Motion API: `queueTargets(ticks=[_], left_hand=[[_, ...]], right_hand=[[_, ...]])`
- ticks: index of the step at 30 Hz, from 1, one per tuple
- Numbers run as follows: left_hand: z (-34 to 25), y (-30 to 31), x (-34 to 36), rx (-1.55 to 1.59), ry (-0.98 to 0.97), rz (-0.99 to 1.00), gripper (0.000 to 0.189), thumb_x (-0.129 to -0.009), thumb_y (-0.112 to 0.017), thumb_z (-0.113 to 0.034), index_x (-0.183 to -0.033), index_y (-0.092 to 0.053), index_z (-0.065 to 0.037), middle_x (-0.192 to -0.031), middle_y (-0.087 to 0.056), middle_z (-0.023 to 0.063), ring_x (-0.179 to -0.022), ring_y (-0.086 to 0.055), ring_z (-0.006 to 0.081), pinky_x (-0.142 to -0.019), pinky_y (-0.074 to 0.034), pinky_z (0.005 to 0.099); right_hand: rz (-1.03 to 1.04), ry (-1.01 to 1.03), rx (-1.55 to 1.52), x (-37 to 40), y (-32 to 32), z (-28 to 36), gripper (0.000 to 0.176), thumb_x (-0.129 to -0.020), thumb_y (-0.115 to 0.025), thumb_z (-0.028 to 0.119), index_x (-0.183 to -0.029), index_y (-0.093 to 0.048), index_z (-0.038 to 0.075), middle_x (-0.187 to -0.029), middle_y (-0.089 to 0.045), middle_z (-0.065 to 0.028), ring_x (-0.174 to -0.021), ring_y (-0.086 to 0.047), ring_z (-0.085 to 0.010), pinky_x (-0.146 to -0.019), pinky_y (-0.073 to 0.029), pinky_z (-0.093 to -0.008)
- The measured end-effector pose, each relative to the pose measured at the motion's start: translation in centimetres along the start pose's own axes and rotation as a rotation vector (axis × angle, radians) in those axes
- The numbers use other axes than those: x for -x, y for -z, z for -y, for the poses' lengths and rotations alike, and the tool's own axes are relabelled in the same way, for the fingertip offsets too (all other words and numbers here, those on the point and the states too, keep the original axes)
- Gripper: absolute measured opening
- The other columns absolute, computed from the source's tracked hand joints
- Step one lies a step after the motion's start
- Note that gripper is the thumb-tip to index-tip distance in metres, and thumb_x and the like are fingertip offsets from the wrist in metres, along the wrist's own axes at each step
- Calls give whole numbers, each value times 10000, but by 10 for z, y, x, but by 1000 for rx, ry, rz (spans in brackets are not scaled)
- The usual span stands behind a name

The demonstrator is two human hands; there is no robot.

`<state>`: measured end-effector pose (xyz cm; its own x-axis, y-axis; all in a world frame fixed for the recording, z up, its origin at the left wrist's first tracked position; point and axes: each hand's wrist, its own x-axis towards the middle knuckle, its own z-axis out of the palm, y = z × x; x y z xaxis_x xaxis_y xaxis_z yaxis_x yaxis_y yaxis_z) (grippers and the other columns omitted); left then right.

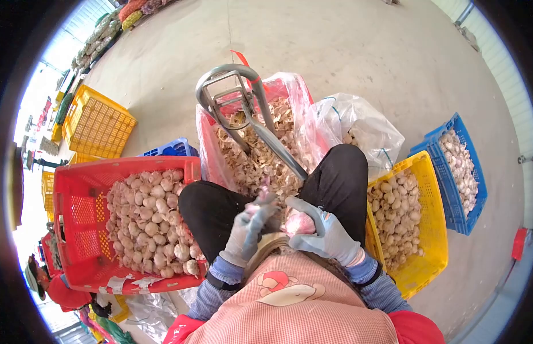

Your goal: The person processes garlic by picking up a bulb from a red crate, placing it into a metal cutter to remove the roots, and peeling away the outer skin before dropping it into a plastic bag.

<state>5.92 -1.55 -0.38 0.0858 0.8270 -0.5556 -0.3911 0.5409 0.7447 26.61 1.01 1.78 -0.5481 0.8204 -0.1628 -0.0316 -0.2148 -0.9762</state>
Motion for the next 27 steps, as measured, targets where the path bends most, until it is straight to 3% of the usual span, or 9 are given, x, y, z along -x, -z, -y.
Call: queueTargets(ticks=[4,8,11,12,15,16,17,21,27], left_hand=[[9,2,12,-44,38,264,352,-908,-712,-256,-1161,-639,-22,-1017,-658,-3,-848,-607,67,-726,-507,232],[32,9,7,292,169,366,357,-940,-681,-306,-1141,-648,-14,-984,-674,5,-825,-605,66,-717,-501,225],[20,-10,9,199,0,150,320,-947,-677,-328,-1063,-686,-29,-786,-650,-17,-638,-588,47,-578,-450,186],[22,-7,3,-24,-20,38,285,-939,-680,-244,-1103,-678,-11,-798,-661,30,-685,-624,109,-628,-490,234],[42,22,-21,-663,-535,-233,313,-905,-680,-150,-1172,-648,10,-924,-677,106,-802,-644,191,-738,-522,289],[28,21,-14,-781,-510,-277,414,-856,-681,-90,-1247,-601,19,-1093,-644,173,-929,-637,261,-831,-520,323],[36,29,-17,-780,-560,-328,467,-881,-687,-101,-1318,-561,2,-1141,-615,147,-992,-622,230,-857,-510,306],[22,31,-11,-371,-355,-246,503,-919,-681,-76,-1382,-508,18,-1169,-626,71,-1040,-593,111,-857,-500,235],[-4,16,3,-328,-291,-216,350,-963,-606,-96,-1291,-592,24,-1150,-663,75,-967,-648,134,-828,-536,266]], right_hand=[[115,-106,34,-3,-6,24,879,-822,-809,299,-1511,-333,30,-1169,-609,-88,-923,-605,-120,-843,-514,-308],[318,-166,-369,-4,-5,27,900,-857,-742,451,-1523,-306,30,-1210,-602,-88,-962,-616,-145,-863,-512,-306],[181,-142,-476,-5,-11,9,917,-854,-738,469,-1517,-302,10,-1137,-614,-74,-922,-628,-162,-842,-519,-311],[103,-167,-504,-2,-10,4,937,-841,-749,474,-1500,-308,-25,-1087,-618,-57,-940,-626,-169,-841,-517,-310],[39,-99,-589,-1,2,12,928,-842,-757,450,-1486,-314,-51,-1062,-619,-56,-958,-616,-165,-849,-510,-300],[-38,-51,-569,1,7,23,933,-840,-764,426,-1480,-304,-73,-1017,-608,-57,-925,-618,-164,-827,-517,-309],[-149,119,-448,-2,24,10,823,-878,-740,358,-1451,-347,-82,-955,-600,-65,-851,-632,-169,-784,-536,-334],[-631,144,-90,-11,84,59,576,-921,-659,250,-1364,-471,-65,-931,-611,-69,-909,-625,-166,-802,-519,-312],[-971,-28,767,-39,196,6,690,-860,-720,353,-1393,-466,-3,-1239,-607,-173,-1152,-589,-317,-981,-472,-351]])
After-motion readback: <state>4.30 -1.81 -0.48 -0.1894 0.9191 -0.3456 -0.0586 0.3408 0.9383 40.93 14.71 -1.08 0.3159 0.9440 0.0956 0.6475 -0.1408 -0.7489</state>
